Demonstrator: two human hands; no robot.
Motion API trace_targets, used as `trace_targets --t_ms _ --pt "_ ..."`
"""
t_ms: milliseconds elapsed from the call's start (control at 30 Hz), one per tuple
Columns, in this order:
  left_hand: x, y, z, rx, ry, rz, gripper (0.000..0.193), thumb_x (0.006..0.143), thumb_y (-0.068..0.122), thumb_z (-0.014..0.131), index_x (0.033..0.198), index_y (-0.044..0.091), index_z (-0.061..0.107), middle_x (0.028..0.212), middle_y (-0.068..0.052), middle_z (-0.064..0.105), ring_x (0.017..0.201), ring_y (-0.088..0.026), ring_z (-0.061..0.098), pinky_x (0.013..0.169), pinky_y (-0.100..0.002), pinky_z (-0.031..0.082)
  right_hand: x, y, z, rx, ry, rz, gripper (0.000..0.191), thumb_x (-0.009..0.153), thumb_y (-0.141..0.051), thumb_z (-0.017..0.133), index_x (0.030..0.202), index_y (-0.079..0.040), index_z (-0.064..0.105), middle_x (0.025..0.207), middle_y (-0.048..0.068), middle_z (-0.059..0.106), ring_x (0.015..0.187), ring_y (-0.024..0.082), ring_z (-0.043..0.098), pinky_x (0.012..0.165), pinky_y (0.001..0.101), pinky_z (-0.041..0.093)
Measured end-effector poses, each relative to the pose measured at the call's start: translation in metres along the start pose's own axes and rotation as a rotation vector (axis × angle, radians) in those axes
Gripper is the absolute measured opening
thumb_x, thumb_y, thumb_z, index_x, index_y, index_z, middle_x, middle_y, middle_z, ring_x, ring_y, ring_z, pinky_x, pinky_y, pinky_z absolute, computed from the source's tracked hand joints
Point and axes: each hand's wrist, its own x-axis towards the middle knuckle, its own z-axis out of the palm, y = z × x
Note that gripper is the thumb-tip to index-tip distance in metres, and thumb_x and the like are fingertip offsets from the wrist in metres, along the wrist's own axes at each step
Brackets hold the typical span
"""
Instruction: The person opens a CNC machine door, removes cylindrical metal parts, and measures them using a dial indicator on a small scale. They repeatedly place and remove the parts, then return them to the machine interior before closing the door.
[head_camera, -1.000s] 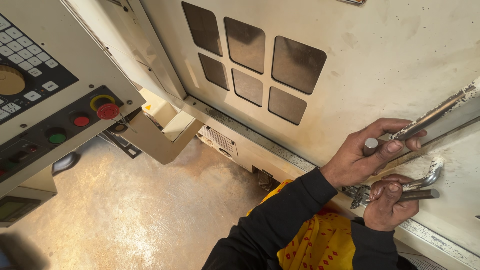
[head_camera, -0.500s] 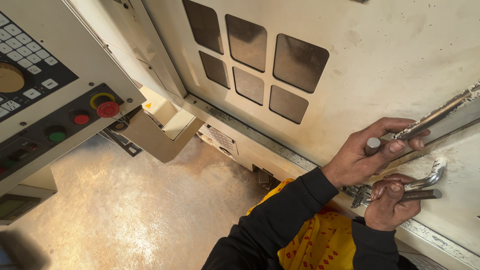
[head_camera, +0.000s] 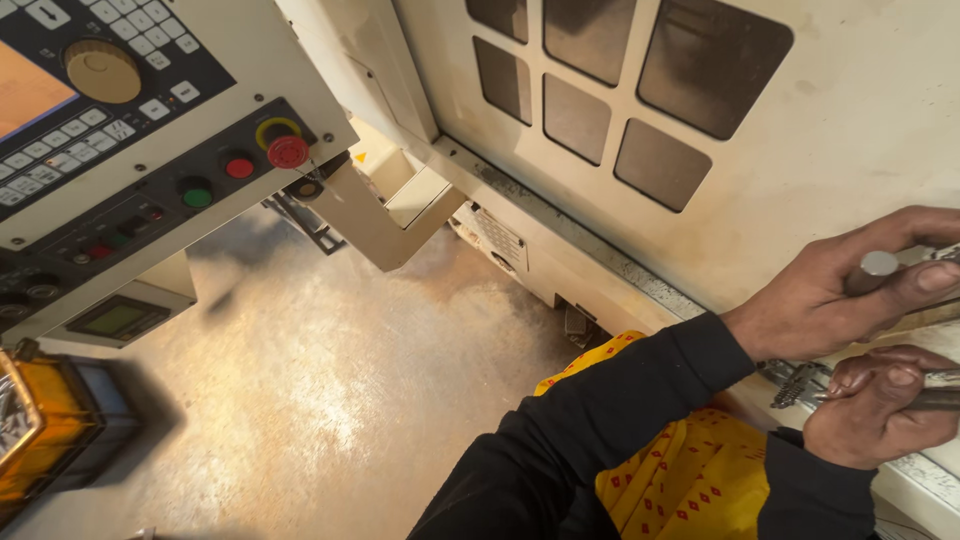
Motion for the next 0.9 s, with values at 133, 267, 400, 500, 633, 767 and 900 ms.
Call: trace_targets --t_ms 133,267,400,500,633,767,900 --pt "-0.001 0.004 0.001 -0.021 0.006 0.006 0.031 0.116 0.032 0.058 0.142 0.018 0.049 0.126 0.004 0.058 0.103 -0.005 0.059 0.081 -0.025 0.062 -0.006 0.003 0.0 -0.039 0.028 0.023 0.064 0.123 -0.048 0.057 0.084 0.001 0.044 0.07 0.009 0.047 0.055 0.013 0.048 0.055 0.0236 0.041" --pt "0.0 0.007 0.003 -0.025 0.027 -0.009 0.04 0.111 0.031 0.058 0.146 0.014 0.049 0.123 -0.002 0.062 0.077 -0.004 0.065 0.057 -0.022 0.057 -0.011 0.008 -0.001 -0.034 0.055 0.034 0.059 0.124 -0.045 0.057 0.092 0.003 0.044 0.073 0.01 0.046 0.056 0.014 0.046 0.055 0.024 0.04" --pt "0.0 0.004 0.006 -0.025 0.044 0.02 0.044 0.111 0.031 0.058 0.149 0.014 0.044 0.136 -0.001 0.055 0.078 -0.004 0.065 0.06 -0.021 0.057 -0.01 0.015 -0.005 0.017 0.049 0.017 0.056 0.126 -0.042 0.06 0.104 0.008 0.048 0.074 0.011 0.046 0.057 0.014 0.045 0.056 0.0244 0.04" --pt "-0.001 0.0 0.005 -0.014 0.05 0.023 0.052 0.109 0.034 0.058 0.155 0.016 0.039 0.143 0.0 0.054 0.08 -0.003 0.068 0.064 -0.021 0.059 -0.008 0.02 -0.007 0.045 0.061 0.026 0.058 0.124 -0.041 0.061 0.09 0.003 0.046 0.071 0.01 0.046 0.054 0.013 0.044 0.054 0.024 0.041" --pt "-0.002 -0.005 0.004 -0.007 0.06 0.006 0.056 0.109 0.034 0.058 0.158 0.015 0.038 0.144 -0.002 0.055 0.084 -0.005 0.068 0.068 -0.022 0.06 -0.008 0.019 -0.006 0.045 0.061 0.021 0.06 0.126 -0.041 0.06 0.088 0.003 0.044 0.071 0.009 0.047 0.054 0.013 0.045 0.055 0.0239 0.041" --pt "-0.005 -0.009 0.001 -0.027 0.027 -0.019 0.04 0.117 0.032 0.06 0.15 0.016 0.045 0.138 0.0 0.055 0.107 -0.006 0.061 0.08 -0.026 0.066 -0.006 0.007 -0.001 -0.008 0.039 0.017 0.06 0.125 -0.044 0.059 0.09 0.003 0.045 0.072 0.009 0.048 0.054 0.012 0.047 0.054 0.0232 0.041" --pt "-0.008 -0.01 -0.001 -0.003 0.005 0.006 0.03 0.122 0.032 0.061 0.145 0.018 0.05 0.136 0.003 0.057 0.121 -0.006 0.057 0.097 -0.026 0.06 -0.003 -0.009 0.004 0.012 0.02 0.023 0.061 0.119 -0.05 0.061 0.09 0.002 0.048 0.068 0.008 0.046 0.054 0.011 0.047 0.053 0.0229 0.041"
